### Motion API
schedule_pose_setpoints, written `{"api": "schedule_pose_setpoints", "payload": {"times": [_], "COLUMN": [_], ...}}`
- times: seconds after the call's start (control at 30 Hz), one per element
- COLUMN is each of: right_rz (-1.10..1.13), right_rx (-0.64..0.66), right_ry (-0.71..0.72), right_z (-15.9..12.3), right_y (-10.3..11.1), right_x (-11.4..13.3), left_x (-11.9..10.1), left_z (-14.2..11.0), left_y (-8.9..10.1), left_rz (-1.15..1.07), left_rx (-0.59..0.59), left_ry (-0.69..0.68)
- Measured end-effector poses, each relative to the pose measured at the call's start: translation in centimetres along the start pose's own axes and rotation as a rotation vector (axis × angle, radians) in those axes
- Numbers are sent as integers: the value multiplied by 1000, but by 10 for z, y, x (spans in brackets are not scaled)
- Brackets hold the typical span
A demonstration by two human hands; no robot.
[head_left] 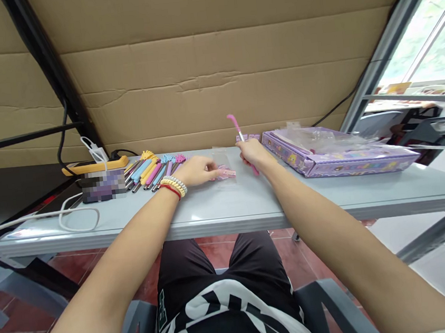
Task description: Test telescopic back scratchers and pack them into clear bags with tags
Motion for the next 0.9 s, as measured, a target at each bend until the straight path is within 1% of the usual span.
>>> {"api": "schedule_pose_setpoints", "payload": {"times": [0.07,0.1,0.17,0.23,0.27,0.33,0.4,0.5,0.57,0.63,0.7,0.73,0.77,0.83,0.9], "right_rz": [-313,-455,-637,-736,-761,-768,-739,-670,-650,-631,-575,-531,-480,-360,-225], "right_rx": [32,73,234,367,407,439,438,441,438,408,340,297,252,172,133], "right_ry": [-90,-150,-218,-250,-252,-256,-255,-228,-195,-138,-49,6,61,154,201], "right_z": [-5,-10,-19,-27,-31,-36,-38,-37,-35,-32,-28,-27,-25,-24,-24], "right_y": [1,1,-1,-4,-4,-5,-5,-7,-8,-8,-7,-6,-6,-6,-6], "right_x": [-2,-2,3,11,15,21,23,20,17,15,16,17,18,21,24], "left_x": [-4,-5,-7,-8,-9,-8,-7,-6,-6,-6,-6,-6,-4,3,11], "left_z": [-1,-2,-2,-2,-2,-1,0,0,0,0,1,2,3,4,3], "left_y": [-2,-3,-5,-8,-9,-13,-16,-19,-21,-21,-18,-15,-12,-3,4], "left_rz": [-15,-18,-15,10,28,66,100,127,130,129,126,125,123,99,48], "left_rx": [89,117,162,189,196,191,176,185,195,184,119,60,-17,-193,-324], "left_ry": [-40,-51,-67,-93,-110,-131,-126,-109,-109,-109,-70,-20,55,263,466]}}
Point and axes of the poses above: each hand's wrist, its own z-axis towards the middle knuckle, its own y-axis out of the back of the hand, x = y × z, the point moved 3 cm from there along z, towards the middle knuckle, and after that the axes turned 11 degrees about -x, right-handed, at the moved point
